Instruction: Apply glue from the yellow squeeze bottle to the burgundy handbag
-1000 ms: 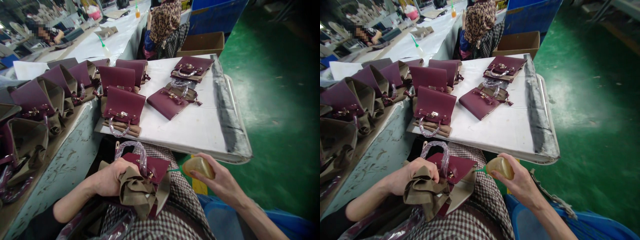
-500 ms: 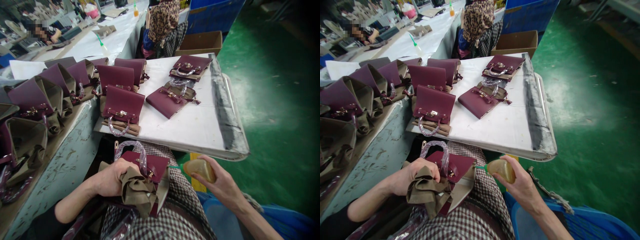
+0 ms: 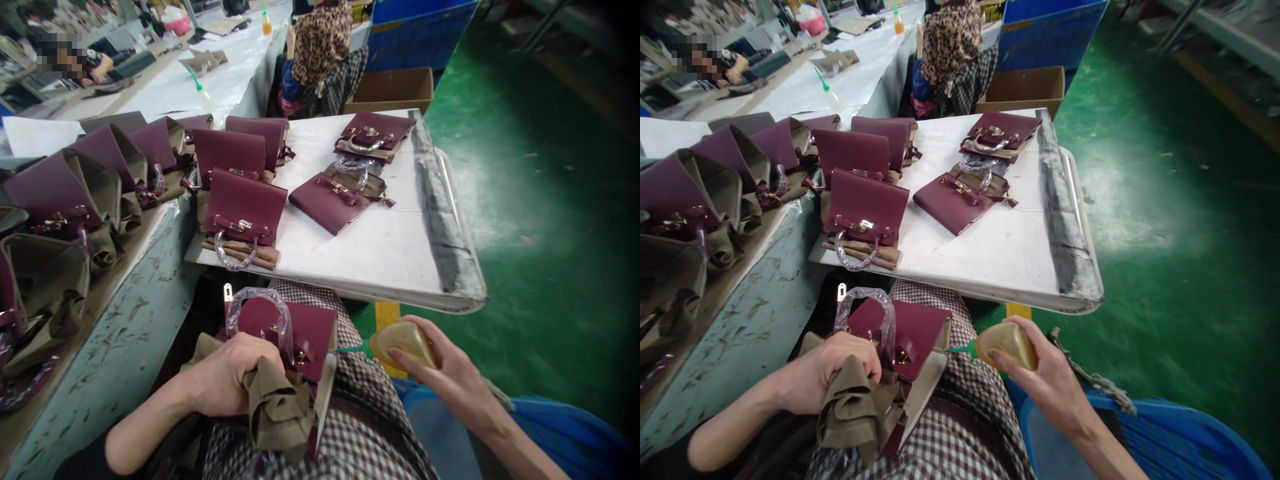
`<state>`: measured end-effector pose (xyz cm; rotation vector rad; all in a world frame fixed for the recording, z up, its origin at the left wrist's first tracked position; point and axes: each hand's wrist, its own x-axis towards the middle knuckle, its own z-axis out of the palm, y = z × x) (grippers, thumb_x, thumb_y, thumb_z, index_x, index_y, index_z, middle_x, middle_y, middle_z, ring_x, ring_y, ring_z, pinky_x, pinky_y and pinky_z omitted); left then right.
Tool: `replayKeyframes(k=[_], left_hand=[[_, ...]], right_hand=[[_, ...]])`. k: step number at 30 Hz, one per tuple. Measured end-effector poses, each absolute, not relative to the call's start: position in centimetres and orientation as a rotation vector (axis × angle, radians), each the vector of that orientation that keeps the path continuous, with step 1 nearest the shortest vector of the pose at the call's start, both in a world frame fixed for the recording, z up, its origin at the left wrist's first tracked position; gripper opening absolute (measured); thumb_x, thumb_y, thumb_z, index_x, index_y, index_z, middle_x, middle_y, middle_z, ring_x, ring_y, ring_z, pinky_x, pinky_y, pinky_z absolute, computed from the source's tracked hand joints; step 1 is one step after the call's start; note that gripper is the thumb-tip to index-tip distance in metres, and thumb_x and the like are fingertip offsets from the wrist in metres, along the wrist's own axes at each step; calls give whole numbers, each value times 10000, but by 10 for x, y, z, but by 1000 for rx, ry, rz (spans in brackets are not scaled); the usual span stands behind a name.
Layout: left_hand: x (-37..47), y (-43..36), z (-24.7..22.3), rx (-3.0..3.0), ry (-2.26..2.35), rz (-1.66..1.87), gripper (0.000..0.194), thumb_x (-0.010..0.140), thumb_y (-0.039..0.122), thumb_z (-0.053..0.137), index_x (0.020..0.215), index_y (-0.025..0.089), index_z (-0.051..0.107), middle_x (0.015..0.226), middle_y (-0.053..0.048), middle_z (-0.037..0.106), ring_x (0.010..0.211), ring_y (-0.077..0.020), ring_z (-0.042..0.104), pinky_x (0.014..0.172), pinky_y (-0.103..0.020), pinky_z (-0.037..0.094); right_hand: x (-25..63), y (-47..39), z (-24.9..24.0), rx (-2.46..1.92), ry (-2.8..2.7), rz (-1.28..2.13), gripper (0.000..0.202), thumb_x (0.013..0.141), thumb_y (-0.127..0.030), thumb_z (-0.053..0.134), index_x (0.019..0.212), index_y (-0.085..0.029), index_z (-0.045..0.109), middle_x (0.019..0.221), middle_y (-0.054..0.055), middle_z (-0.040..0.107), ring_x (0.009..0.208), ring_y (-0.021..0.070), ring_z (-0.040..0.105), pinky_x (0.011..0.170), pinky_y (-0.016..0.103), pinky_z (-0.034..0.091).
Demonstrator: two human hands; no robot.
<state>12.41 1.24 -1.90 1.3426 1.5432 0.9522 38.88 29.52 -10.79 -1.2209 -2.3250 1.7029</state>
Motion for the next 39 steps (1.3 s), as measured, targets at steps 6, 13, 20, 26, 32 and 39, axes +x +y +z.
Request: replayKeyframes(k=[6,13,20,26,32,39], left_hand=[[122,10,-16,1341,1544,992,166,845,185,754,768,176,607,777,-33,710,687,-141,634,680,-243,462],[119,8,-14,1362,1548,1004,167,860,185,744,764,173,607,771,-47,719,675,-142,635,668,-239,462],[120,6,-18,1357,1526,1038,162,885,197,732,793,183,599,788,-36,712,693,-143,634,683,-247,461],[120,9,-14,1388,1529,1038,170,871,184,738,789,184,589,787,-33,715,683,-135,633,673,-235,461],[119,12,-12,1408,1541,1021,170,872,177,713,769,182,579,775,-40,717,669,-138,630,676,-244,474],[121,13,-12,1410,1540,1000,149,864,166,697,762,181,589,770,-52,706,676,-153,630,672,-258,473]], right_hand=[[383,285,-103,-1173,-2363,1781,694,802,-705,783,1272,-222,621,1099,93,749,979,343,705,916,495,554],[389,281,-102,-1245,-2246,1984,657,870,-716,746,1275,-221,595,835,-2,706,623,203,603,524,331,484],[391,276,-95,-1348,-2091,2009,608,854,-728,761,1149,-214,622,695,-40,627,555,160,534,502,298,442],[391,270,-102,-1346,-1959,2198,559,862,-702,775,1084,-202,659,691,-31,605,586,161,522,490,285,429],[393,261,-89,-1339,-1774,2400,521,868,-664,786,1041,-177,723,773,4,635,617,140,495,489,258,404],[397,239,-54,-1347,-1547,2570,480,852,-651,801,1024,-205,752,815,27,667,586,131,455,458,248,360]])
